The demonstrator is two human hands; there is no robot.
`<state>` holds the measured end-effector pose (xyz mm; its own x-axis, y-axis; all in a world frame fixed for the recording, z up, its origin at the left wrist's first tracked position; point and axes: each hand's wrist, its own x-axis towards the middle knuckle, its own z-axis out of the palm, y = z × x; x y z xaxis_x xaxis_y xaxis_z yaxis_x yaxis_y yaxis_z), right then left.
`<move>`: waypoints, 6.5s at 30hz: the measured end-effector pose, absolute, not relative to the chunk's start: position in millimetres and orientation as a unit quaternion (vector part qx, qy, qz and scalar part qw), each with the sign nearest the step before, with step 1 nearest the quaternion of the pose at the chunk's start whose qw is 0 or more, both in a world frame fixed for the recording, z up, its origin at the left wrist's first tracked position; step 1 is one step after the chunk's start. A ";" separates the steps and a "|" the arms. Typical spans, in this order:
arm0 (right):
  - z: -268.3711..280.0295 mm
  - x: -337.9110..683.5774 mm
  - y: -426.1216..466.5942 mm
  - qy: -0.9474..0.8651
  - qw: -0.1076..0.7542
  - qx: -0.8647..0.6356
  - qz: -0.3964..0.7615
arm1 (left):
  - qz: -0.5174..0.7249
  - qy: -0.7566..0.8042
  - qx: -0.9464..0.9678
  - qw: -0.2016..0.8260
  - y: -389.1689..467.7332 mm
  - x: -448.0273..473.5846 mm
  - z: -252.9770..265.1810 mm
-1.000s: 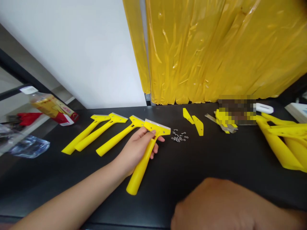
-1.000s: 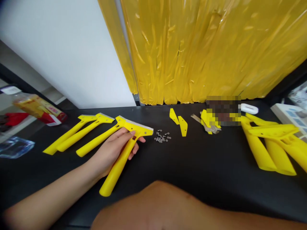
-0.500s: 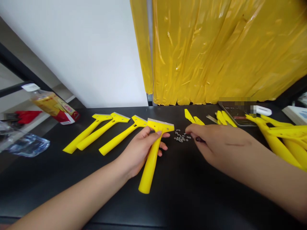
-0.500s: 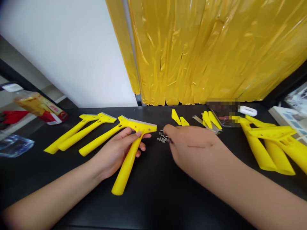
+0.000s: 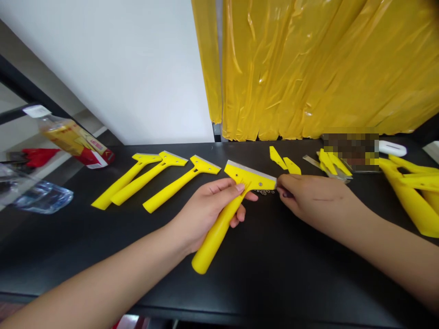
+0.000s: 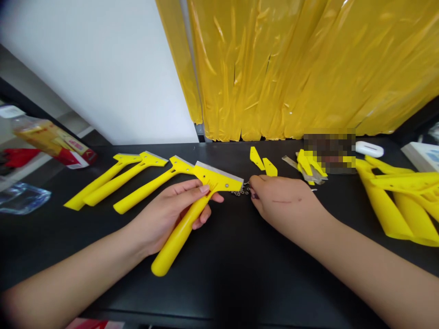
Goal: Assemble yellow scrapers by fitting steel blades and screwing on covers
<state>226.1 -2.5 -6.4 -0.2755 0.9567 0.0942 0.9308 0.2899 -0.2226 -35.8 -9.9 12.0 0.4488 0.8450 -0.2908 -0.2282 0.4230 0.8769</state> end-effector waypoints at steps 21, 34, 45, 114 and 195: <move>27.0 219.4 -25.2 -0.497 0.273 -0.432 0.701 | 0.168 0.316 0.543 0.760 -26.5 -37.5 26.2; 16.1 214.1 -19.6 -0.476 0.300 -0.451 0.693 | 0.284 0.381 0.504 0.721 -30.4 -25.7 14.3; 17.2 220.5 -17.9 -0.510 0.389 -0.495 0.587 | 0.384 0.360 0.427 0.735 -22.1 -30.6 15.8; 27.1 240.3 -6.0 -0.814 0.343 -0.467 0.035 | 0.441 0.392 0.387 0.708 -8.0 -36.7 12.7; 35.1 244.6 -11.1 -0.756 0.374 -0.536 0.030 | 0.421 0.430 0.326 0.729 1.2 -38.6 5.9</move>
